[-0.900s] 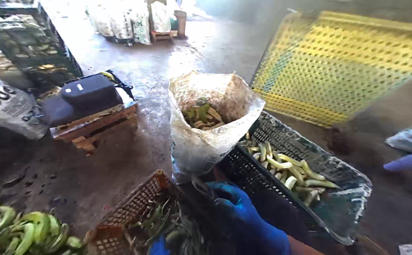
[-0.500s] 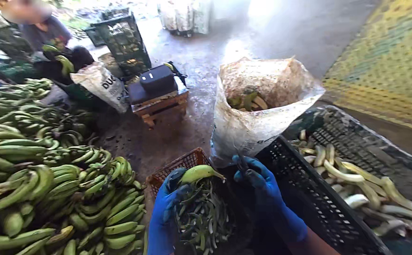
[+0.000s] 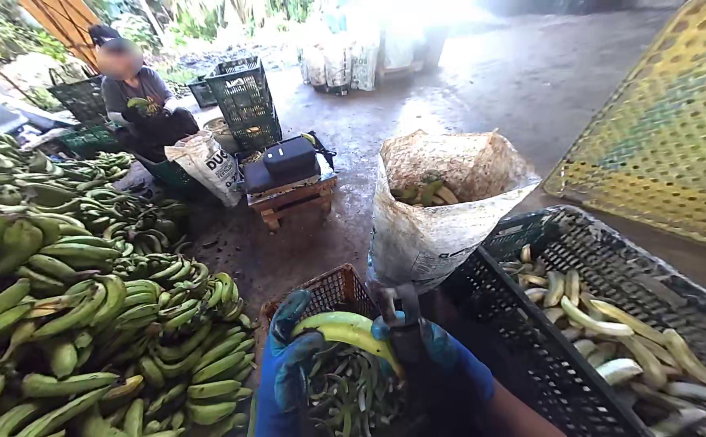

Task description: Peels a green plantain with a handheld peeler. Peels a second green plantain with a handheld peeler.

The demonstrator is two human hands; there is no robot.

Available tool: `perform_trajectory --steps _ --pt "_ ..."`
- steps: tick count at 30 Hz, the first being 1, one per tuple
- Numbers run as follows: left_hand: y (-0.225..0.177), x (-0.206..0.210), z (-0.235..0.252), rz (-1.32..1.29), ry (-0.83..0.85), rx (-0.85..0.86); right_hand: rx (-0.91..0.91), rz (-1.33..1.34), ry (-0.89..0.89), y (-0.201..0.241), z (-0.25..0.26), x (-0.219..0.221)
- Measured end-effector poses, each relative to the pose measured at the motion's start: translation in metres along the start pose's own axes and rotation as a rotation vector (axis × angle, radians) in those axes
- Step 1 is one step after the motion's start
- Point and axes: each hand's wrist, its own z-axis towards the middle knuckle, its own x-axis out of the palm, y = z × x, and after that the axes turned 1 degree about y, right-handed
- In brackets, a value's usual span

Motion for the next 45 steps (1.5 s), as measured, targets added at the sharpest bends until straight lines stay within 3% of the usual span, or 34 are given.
perform_trajectory --steps 2,4,8,11,13,16,19,22,24,25,26,29,31,32,33,35,36,37,39,41,45 --pt "0.015 0.006 -0.006 -0.308 -0.074 -0.063 0.005 -0.172 0.137 -0.001 0.004 -0.003" --pt "0.017 0.021 -0.014 -0.482 -0.179 -0.213 -0.027 -0.364 0.160 -0.005 0.010 0.003" --pt "0.019 0.029 -0.042 -0.592 -0.194 -0.479 -0.061 -0.968 0.313 -0.025 0.013 0.003" --pt "0.021 0.015 -0.065 -0.647 -0.141 -0.495 -0.081 -1.070 0.385 -0.033 0.010 0.004" --pt "0.018 -0.003 -0.066 -0.633 -0.131 -0.411 -0.213 -0.947 0.202 -0.028 0.007 0.003" --pt "-0.006 -0.013 -0.050 -0.518 -0.186 -0.164 -0.363 -0.551 -0.320 -0.013 0.007 0.006" --pt "-0.021 -0.015 -0.045 -0.345 -0.300 -0.029 -0.276 -0.346 -0.665 -0.021 0.007 0.019" --pt "-0.021 -0.008 -0.049 -0.152 -0.480 -0.005 0.093 -0.402 -0.696 -0.059 -0.010 0.047" --pt "-0.018 -0.008 -0.053 -0.007 -0.504 0.005 0.367 -0.489 -0.628 -0.086 -0.019 0.059" --pt "-0.016 -0.007 -0.054 0.045 -0.494 0.022 0.392 -0.521 -0.575 -0.091 -0.019 0.064" --pt "-0.014 -0.007 -0.055 0.079 -0.481 0.041 0.299 -0.542 -0.519 -0.088 -0.016 0.072" --pt "-0.010 -0.005 -0.060 0.151 -0.395 0.079 -0.328 -0.557 -0.300 -0.059 0.006 0.095" --pt "-0.009 -0.001 -0.061 0.174 -0.390 0.101 -0.513 -0.652 -0.225 -0.042 0.021 0.095" --pt "-0.010 -0.001 -0.062 0.160 -0.388 0.112 -0.448 -0.755 -0.252 -0.046 0.022 0.089" --pt "-0.012 -0.003 -0.064 0.110 -0.370 0.105 -0.239 -0.855 -0.284 -0.056 0.019 0.080" --pt "-0.020 -0.009 -0.068 -0.052 -0.312 0.076 0.404 -0.875 -0.213 -0.082 0.008 0.059" --pt "-0.023 -0.016 -0.065 -0.158 -0.272 0.069 0.590 -0.836 -0.154 -0.087 0.006 0.050" --pt "-0.026 -0.023 -0.059 -0.291 -0.216 0.069 0.663 -0.789 -0.125 -0.081 0.009 0.046" --pt "-0.033 -0.025 -0.046 -0.466 -0.214 0.048 0.533 -0.661 -0.183 -0.049 0.020 0.047" --pt "-0.043 -0.018 -0.023 -0.509 -0.281 -0.025 0.238 -0.704 -0.210 -0.009 0.049 0.033" --pt "-0.042 -0.017 0.008 -0.359 -0.241 -0.155 -0.315 -1.568 -0.170 0.013 0.095 -0.011"
